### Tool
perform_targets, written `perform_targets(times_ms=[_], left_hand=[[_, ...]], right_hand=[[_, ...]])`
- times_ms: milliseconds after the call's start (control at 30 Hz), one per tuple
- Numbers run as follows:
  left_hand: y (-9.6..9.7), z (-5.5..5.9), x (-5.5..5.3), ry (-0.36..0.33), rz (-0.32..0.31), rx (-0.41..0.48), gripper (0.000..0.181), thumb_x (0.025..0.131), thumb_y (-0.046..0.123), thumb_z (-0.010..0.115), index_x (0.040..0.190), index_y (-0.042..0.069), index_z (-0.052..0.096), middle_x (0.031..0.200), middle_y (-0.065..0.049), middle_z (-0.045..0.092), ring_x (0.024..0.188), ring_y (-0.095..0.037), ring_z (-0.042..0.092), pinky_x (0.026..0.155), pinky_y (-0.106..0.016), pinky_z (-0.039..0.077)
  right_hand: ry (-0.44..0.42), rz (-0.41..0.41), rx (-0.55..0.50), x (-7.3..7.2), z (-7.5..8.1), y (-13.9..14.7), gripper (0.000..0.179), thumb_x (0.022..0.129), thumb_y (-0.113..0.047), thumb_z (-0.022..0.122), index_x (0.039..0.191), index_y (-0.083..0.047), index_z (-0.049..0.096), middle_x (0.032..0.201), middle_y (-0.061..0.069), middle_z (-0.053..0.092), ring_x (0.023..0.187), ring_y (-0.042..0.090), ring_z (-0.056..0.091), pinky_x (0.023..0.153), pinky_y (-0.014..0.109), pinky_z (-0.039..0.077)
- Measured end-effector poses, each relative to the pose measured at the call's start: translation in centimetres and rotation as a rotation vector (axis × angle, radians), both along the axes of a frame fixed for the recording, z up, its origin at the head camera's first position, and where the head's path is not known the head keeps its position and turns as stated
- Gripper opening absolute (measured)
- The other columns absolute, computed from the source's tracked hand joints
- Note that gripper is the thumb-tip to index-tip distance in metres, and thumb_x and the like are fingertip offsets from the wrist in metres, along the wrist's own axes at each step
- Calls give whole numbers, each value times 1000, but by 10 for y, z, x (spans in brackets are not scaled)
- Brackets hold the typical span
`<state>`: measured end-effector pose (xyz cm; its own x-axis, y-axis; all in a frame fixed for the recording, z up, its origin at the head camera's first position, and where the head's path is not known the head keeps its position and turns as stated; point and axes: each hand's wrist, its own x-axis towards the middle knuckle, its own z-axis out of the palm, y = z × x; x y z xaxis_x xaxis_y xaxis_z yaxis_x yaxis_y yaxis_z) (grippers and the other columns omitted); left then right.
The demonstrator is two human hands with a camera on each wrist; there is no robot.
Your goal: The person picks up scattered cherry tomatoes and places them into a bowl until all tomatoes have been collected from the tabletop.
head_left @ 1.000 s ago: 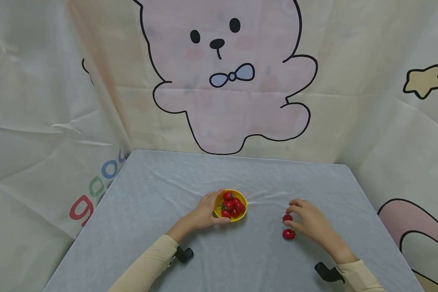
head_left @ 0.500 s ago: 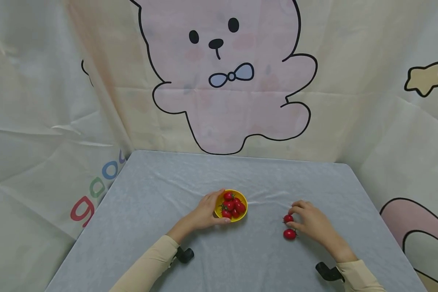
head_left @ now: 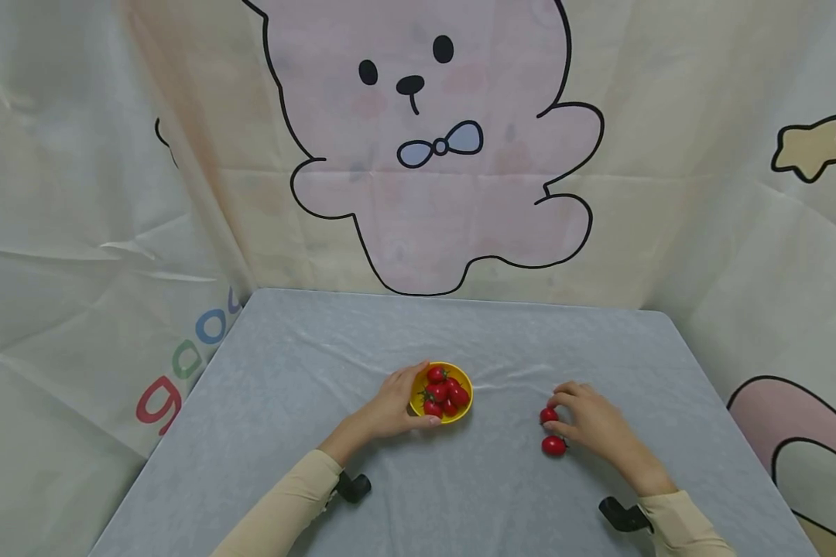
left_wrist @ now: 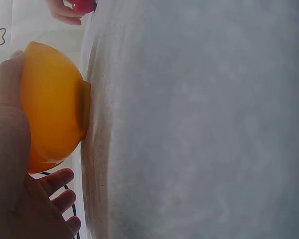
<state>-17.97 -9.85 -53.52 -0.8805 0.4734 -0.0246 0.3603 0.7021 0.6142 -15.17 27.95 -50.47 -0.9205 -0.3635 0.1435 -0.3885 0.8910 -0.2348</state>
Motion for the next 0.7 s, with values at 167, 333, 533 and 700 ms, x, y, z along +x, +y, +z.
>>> perform_targets(times_ms=[167,333,533,700], left_hand=[[-1,-1,0,-2,4,2,104,81,67,68,159,22,16,161,-6,32,147,-34,29,117,-55,35],[-1,-1,0,-2,7,-3,105,80,68,67,159,22,15,161,-6,32,147,-34,30,117,-55,34],[0,-1,0,-4,7,3,104,80,67,68,159,23,15,161,-6,32,147,-33,30,117,-55,34],[-1,-2,0,-6,11,0,104,81,66,68,159,23,15,161,-6,32,147,-33,30,117,-54,35]], right_hand=[[1,30,-14,-2,-1,-5,25,77,-32,84,92,-17,72,113,12,67,106,34,62,87,52,53],[6,46,-16,-6,-5,-7,23,77,-32,83,91,-18,72,113,11,67,105,33,63,86,51,53],[12,53,-7,-9,-8,-12,23,78,-33,83,92,-18,72,111,9,68,105,31,63,87,49,53],[7,66,-1,-11,-8,-16,23,78,-34,83,91,-18,72,109,8,68,103,29,64,87,49,53]])
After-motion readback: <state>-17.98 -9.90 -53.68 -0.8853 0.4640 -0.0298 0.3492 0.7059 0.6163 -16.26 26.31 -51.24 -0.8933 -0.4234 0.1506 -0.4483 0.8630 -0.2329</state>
